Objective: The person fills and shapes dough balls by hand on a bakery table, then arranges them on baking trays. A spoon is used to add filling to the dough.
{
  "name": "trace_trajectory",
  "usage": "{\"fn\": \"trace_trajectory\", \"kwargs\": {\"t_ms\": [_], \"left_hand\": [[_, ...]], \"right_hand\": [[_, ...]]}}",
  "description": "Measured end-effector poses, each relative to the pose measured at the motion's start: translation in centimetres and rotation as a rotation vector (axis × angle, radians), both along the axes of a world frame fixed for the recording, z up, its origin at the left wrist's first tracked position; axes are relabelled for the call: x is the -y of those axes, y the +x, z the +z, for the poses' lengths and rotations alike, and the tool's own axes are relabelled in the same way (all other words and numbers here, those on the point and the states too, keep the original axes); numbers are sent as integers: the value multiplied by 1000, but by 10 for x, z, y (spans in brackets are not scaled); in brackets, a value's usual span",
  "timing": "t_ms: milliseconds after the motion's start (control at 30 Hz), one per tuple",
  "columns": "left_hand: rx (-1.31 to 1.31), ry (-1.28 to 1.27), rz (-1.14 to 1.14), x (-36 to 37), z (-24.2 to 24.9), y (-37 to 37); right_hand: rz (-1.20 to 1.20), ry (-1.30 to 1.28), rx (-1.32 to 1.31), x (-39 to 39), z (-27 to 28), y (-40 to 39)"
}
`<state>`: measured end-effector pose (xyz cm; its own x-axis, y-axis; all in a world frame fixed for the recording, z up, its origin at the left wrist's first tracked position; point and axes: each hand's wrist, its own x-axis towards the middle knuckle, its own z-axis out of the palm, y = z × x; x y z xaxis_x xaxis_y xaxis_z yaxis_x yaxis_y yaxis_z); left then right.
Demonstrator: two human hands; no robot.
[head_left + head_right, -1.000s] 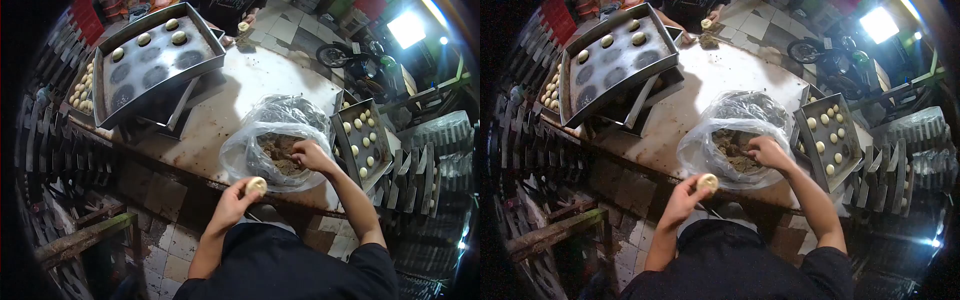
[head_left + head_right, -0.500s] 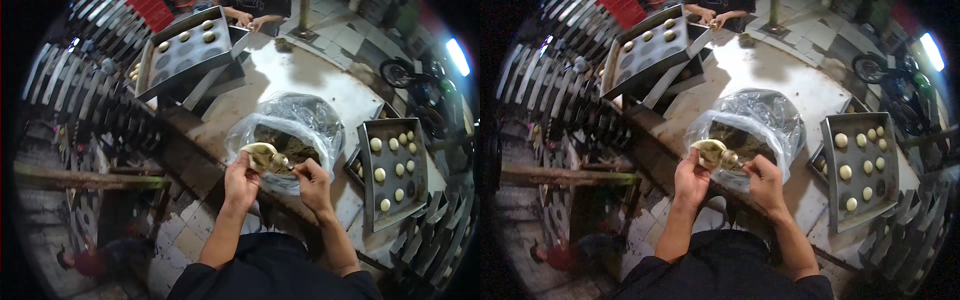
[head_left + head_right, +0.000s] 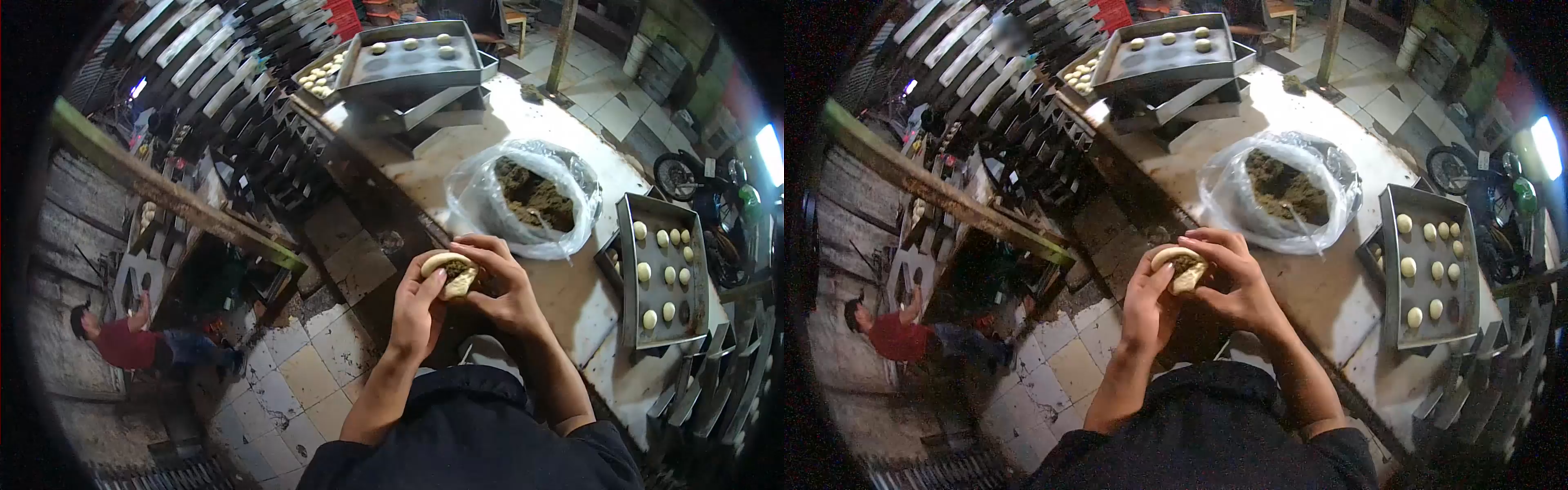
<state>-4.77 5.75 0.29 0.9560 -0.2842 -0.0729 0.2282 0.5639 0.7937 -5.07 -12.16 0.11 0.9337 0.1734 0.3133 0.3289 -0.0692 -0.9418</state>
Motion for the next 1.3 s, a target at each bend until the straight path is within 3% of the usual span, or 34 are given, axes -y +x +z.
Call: {"fn": "trace_trajectory", "kwargs": {"t_ms": [67, 167, 233, 267, 300, 367, 433, 467, 500, 533, 567, 633, 667, 700, 800, 833, 900, 1033, 1100, 1200, 1233, 1267, 1300], "left_hand": [[140, 34, -15, -34, 11, -35], [687, 763, 215, -77, 7, -74], [580, 729, 260, -98, -7, -86], [358, 533, 277, -102, -12, -93], [302, 425, 287, -106, -17, -95], [54, -3, 144, -116, -24, -105], [55, -12, 122, -110, -17, -129], [61, -14, 100, -103, -13, -140], [221, -82, 66, -95, -11, -146], [377, -26, 83, -86, -6, -155], [535, 29, 98, -76, 1, -165], [615, 172, 86, -49, 2, -180], [661, 245, 77, -33, 1, -188], [549, 193, 27, -14, -3, -193], [283, 107, -174, 49, -5, -219], [350, 110, -220, 74, -3, -236], [481, 105, -319, 127, -2, -272], [922, 417, -377, 218, 2, -326], [602, 393, -477, 259, -12, -340], [414, 678, -691, 293, -20, -345], [428, 807, -804, 299, -25, -343], [490, 610, -780, 307, -27, -353], [773, 658, -748, 313, -29, -351]], "right_hand": [[46, 241, -78, -36, -1, -23], [26, 467, -142, -83, -8, -63], [-85, 186, -75, -104, 7, -89], [-119, 10, 20, -114, 14, -100], [-144, -166, 115, -121, 19, -112], [-91, -245, 143, -131, 29, -142], [16, -197, 129, -124, 27, -158], [-115, 29, -41, -128, 25, -169], [-248, 258, -206, -131, 26, -180], [-278, 281, -232, -120, 30, -189], [-272, 283, -66, -101, 19, -194], [-352, 260, -84, -73, 21, -217], [-391, 124, -27, -59, 26, -229], [-433, -15, 25, -46, 34, -243], [-451, -47, 107, 8, 38, -298], [-437, -1, 87, 33, 35, -318], [-645, 365, -177, 73, 38, -357], [-702, 307, -104, 173, -1, -426], [-870, 23, -20, 193, -1, -449], [-998, -272, 116, 217, -11, -468], [-980, -91, -17, 227, -26, -472], [-950, 93, -149, 234, -41, -476], [-909, 278, -280, 239, -49, -476]]}}
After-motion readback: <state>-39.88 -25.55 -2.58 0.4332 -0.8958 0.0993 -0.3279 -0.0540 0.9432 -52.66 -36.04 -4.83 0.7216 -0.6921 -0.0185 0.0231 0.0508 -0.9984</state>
